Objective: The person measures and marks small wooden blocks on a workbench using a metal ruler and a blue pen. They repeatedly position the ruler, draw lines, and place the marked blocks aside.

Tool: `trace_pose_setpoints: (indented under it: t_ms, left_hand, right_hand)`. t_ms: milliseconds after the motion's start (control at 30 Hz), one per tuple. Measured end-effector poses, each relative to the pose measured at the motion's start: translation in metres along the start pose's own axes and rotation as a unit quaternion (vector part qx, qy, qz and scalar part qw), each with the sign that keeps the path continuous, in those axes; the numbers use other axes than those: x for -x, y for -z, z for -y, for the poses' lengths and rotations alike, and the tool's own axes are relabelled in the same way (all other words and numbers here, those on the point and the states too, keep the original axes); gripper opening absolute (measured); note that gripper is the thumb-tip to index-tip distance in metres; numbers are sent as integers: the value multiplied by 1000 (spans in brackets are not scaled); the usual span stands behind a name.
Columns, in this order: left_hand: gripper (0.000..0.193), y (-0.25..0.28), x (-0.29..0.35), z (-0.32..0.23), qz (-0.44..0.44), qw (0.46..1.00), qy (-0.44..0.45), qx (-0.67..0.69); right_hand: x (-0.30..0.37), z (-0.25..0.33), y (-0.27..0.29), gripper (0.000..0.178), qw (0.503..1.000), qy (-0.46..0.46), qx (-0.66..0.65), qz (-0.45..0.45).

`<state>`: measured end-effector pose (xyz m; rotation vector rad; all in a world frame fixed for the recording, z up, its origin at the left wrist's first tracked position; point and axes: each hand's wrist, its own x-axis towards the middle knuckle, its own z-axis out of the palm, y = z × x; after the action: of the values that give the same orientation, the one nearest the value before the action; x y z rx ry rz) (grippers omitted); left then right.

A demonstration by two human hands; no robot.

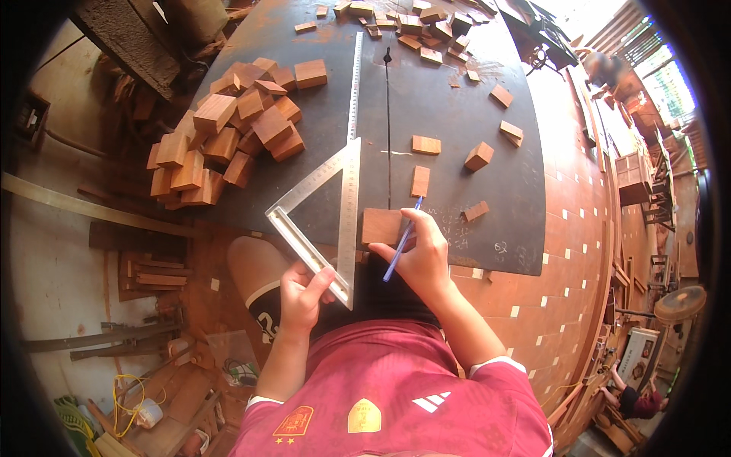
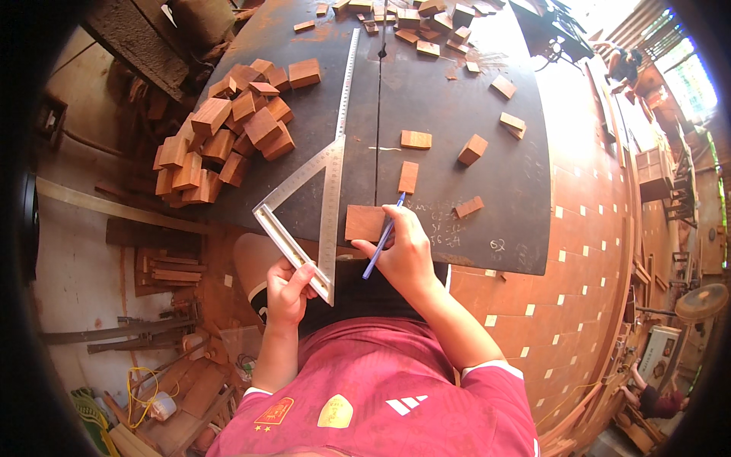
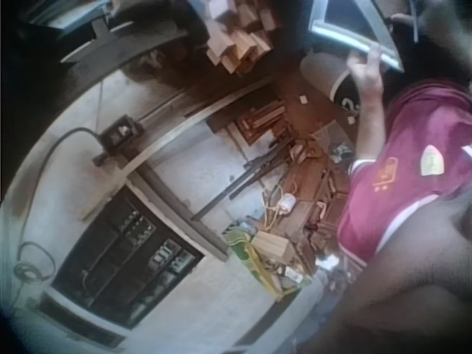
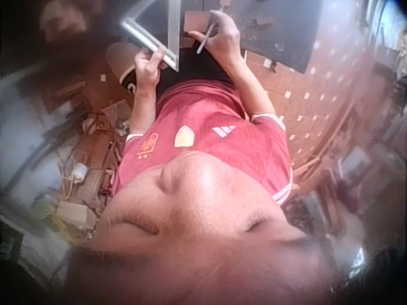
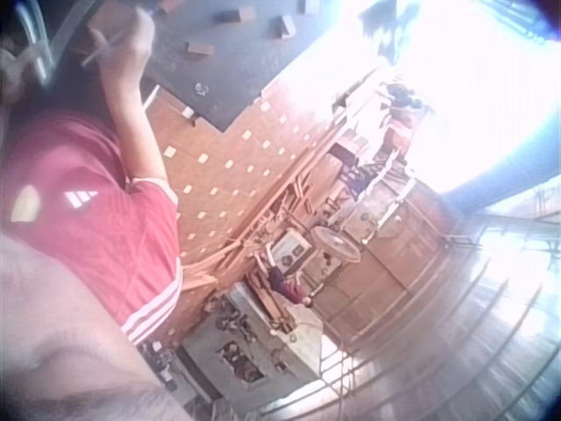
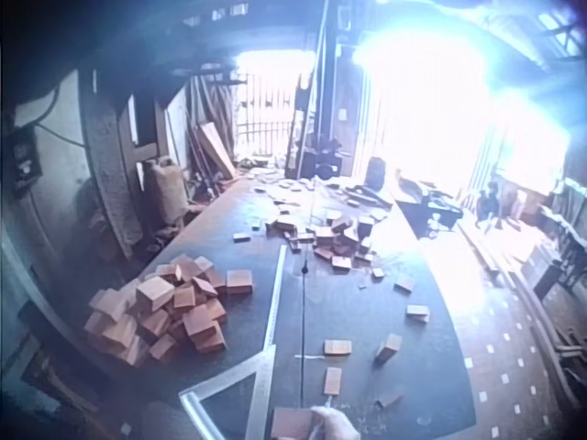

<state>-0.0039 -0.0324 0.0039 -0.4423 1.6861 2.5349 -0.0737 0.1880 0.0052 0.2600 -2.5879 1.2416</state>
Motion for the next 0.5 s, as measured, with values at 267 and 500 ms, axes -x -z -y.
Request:
trace_pose_setpoints:
  t_ms: [267, 500]
  left_hand:
    - [16, -12, 6, -6, 32, 998, 24, -58]
    - [16, -17, 8, 3, 16, 995, 1, -100]
  right_hand:
    - [-2, 2, 4, 71, 999, 35, 29, -12]
    - [-11, 1, 14, 35, 997, 76, -28, -10]
